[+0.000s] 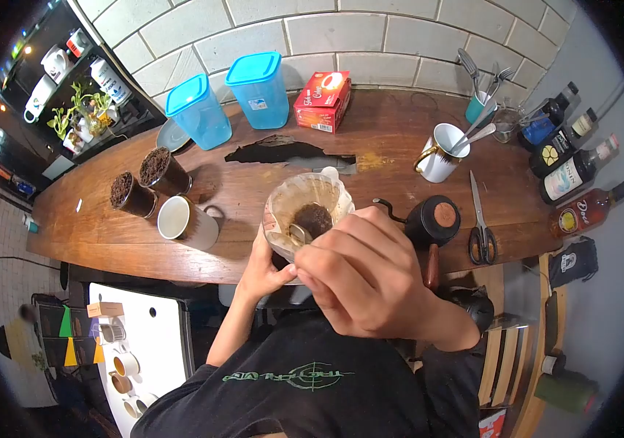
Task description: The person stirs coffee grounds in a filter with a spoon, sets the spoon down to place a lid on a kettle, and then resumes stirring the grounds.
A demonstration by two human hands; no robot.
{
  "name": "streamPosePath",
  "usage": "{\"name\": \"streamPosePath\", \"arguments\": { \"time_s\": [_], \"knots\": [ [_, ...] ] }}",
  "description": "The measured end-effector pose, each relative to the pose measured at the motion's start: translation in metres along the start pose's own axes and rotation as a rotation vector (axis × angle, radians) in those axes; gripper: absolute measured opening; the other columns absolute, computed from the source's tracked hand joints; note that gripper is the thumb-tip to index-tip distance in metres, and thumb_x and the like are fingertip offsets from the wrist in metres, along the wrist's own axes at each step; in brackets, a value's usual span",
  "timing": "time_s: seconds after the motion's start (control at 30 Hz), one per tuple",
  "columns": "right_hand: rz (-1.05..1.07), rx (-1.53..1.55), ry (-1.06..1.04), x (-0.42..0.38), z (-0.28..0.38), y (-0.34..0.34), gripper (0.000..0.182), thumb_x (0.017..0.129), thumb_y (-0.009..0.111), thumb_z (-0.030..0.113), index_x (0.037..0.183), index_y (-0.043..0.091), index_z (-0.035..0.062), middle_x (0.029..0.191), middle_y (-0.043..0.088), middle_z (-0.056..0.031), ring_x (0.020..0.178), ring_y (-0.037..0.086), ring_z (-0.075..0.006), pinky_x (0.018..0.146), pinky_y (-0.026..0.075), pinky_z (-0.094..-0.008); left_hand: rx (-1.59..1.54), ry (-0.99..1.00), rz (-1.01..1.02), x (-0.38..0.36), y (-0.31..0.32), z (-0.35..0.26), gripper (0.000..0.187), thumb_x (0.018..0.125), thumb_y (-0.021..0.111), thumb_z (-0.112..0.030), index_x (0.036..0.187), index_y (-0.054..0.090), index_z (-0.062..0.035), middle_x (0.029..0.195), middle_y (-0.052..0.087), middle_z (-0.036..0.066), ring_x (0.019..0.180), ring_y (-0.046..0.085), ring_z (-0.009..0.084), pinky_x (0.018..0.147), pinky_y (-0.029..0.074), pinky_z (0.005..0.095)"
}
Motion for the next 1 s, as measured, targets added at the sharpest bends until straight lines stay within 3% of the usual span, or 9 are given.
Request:
{"name": "streamPosePath", "arguments": {
  "time_s": [0.2,0.43,1.0],
  "knots": [
    [-0.022,-0.142,0.021,0.000,-0.011,0.004,0.010,0.084,0.069,0.002,0.091,0.061,0.0018,0.078,0.062,-0.0080,0.067,0.059,-0.0256,0.065,0.045,-0.0380,-0.018,0.002,-0.013,0.001,0.000,-0.002,0.080,0.079,0.080,-0.039,0.141,0.047,0.0011,0.152,0.036,0.024,0.142,0.038,0.0414,0.115,0.034,0.0493],
    [-0.039,-0.007,0.015,0.002,0.005,0.000,0.012,0.082,0.067,0.000,0.091,0.060,0.0024,0.078,0.062,-0.0075,0.065,0.059,-0.0247,0.063,0.045,-0.0373,0.005,-0.017,-0.015,0.000,0.000,-0.002,0.081,0.079,0.079,-0.040,0.140,0.047,0.0015,0.152,0.037,0.024,0.142,0.038,0.0416,0.115,0.034,0.0495],
    [-0.064,-0.094,0.164,-0.005,-0.019,-0.006,0.006,0.090,0.065,0.001,0.091,0.059,0.0023,0.079,0.062,-0.0088,0.068,0.059,-0.0278,0.064,0.042,-0.0377,-0.001,-0.007,-0.018,0.000,0.000,-0.003,0.081,0.079,0.079,-0.039,0.142,0.046,0.0003,0.152,0.037,0.024,0.141,0.038,0.0424,0.115,0.034,0.0492]
  ]
}}
Point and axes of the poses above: each hand's wrist, its own x-axis towards the middle knuckle, its own y-axis out of the palm, z = x × y, the point moved 6 cm from there along x, towards the middle knuckle
